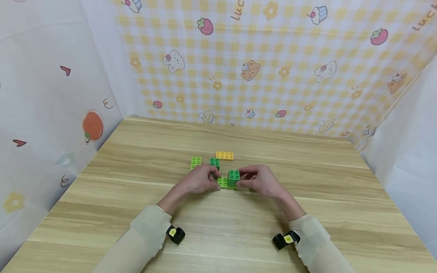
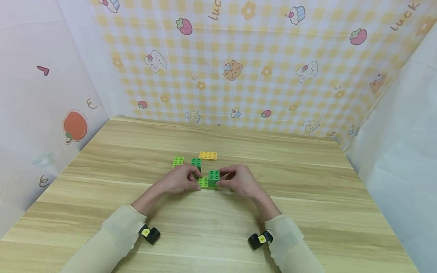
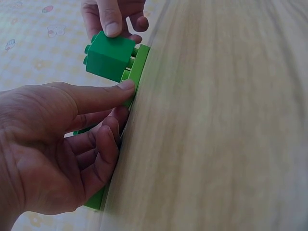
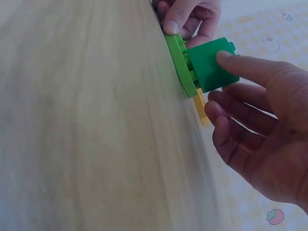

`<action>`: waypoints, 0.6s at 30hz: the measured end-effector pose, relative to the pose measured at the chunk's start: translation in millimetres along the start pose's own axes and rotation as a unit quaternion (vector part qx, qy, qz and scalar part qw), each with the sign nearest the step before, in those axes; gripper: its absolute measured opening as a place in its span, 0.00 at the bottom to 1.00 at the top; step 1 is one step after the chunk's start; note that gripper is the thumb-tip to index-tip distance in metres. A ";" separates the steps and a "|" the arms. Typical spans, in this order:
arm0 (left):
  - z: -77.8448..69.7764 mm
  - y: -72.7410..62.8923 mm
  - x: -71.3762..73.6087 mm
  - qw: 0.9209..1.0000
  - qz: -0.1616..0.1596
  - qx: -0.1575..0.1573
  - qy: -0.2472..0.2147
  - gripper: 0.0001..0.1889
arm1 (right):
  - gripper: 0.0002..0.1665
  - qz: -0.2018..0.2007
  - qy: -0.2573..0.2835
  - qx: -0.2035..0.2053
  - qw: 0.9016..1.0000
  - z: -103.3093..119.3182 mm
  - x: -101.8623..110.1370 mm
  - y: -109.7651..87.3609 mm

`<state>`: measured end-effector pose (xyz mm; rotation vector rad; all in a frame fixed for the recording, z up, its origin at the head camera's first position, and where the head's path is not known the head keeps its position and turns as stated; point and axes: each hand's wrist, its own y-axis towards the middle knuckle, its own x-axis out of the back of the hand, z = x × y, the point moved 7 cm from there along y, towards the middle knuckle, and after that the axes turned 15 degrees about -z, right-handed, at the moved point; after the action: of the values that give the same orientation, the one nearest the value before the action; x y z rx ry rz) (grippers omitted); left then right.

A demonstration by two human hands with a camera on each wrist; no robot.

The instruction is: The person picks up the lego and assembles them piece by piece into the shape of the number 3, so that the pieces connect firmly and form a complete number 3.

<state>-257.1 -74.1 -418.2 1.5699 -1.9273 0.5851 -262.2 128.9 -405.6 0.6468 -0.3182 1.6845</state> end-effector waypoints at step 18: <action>-2.0 -0.1 0.3 1.000 0.000 -0.011 0.004 0.17 | 0.20 -0.007 0.020 -0.004 1.000 4.1 4.8 -1.8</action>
<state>-256.8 -73.0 -416.5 1.5517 -1.9228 0.5684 -259.9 130.9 -399.8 0.6078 -0.2910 1.6803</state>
